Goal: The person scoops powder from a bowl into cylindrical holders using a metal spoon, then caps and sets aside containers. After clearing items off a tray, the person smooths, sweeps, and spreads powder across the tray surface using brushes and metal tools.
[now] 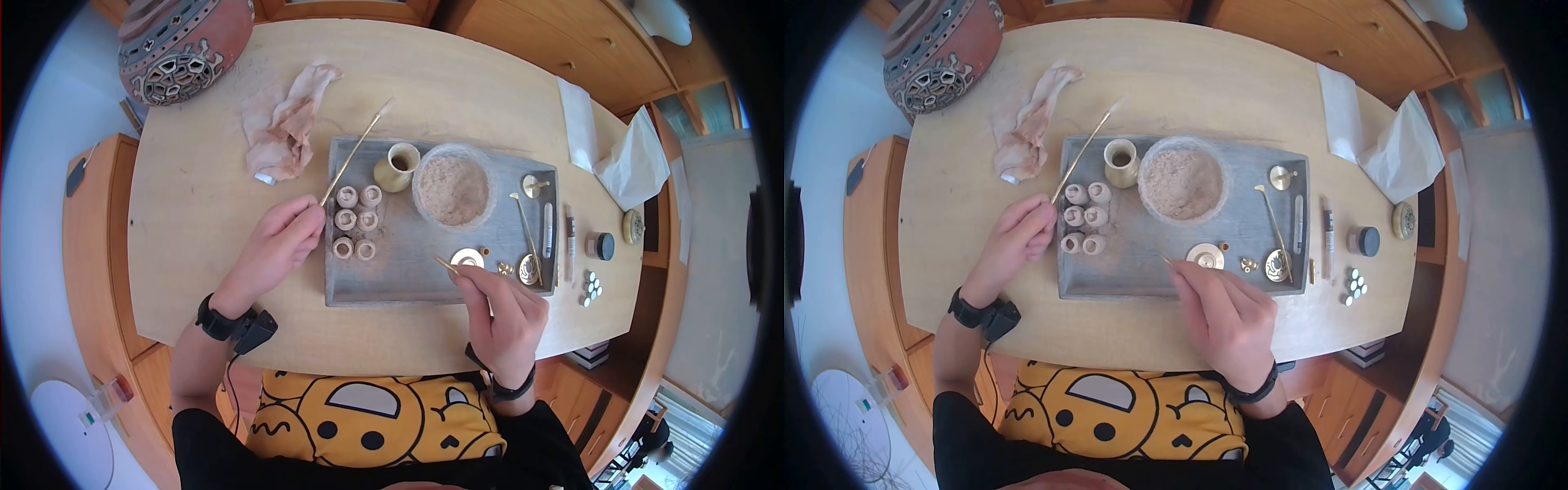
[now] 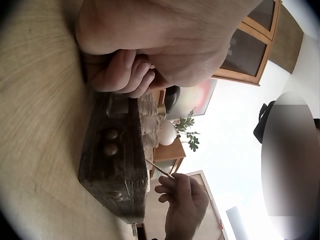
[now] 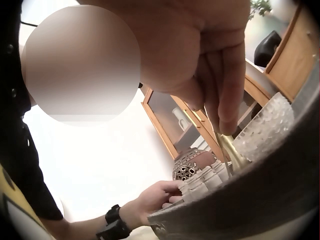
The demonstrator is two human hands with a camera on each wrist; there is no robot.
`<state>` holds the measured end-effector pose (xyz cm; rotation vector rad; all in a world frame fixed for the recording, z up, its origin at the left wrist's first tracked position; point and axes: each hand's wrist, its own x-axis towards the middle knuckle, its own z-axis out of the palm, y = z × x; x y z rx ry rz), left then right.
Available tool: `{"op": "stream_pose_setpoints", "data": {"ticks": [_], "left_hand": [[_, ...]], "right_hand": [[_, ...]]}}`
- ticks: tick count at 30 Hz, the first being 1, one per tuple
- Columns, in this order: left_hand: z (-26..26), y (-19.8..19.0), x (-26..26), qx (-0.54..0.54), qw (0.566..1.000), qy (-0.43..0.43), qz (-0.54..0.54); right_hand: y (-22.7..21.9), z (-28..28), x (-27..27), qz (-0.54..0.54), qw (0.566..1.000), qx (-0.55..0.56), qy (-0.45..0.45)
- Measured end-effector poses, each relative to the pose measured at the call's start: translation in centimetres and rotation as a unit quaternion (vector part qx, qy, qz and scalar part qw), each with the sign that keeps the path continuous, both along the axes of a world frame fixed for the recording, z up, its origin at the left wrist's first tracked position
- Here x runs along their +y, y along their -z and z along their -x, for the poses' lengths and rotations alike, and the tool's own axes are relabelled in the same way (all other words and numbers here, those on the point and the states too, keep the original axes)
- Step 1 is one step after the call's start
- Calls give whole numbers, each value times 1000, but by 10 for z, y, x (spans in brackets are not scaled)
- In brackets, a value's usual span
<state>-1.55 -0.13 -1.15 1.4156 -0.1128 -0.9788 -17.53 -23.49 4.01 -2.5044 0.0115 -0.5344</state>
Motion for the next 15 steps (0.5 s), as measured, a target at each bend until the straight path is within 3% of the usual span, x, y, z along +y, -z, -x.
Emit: {"op": "stream_pose_setpoints", "data": {"ticks": [3,10,13,15], "left_hand": [[1,0,0,2,1000,-3,-3],[0,-1,0,-3,1000,1,-2],[0,0,0,-5,1000,1,-1],[1,0,0,-5,1000,-1,-2]], "right_hand": [[2,0,-3,-12,999,-3,34],[7,0,-5,-30,999,13,16],[8,5,-9,-160,975,62,142],[10,1,-14,-217,959,70,166]]}}
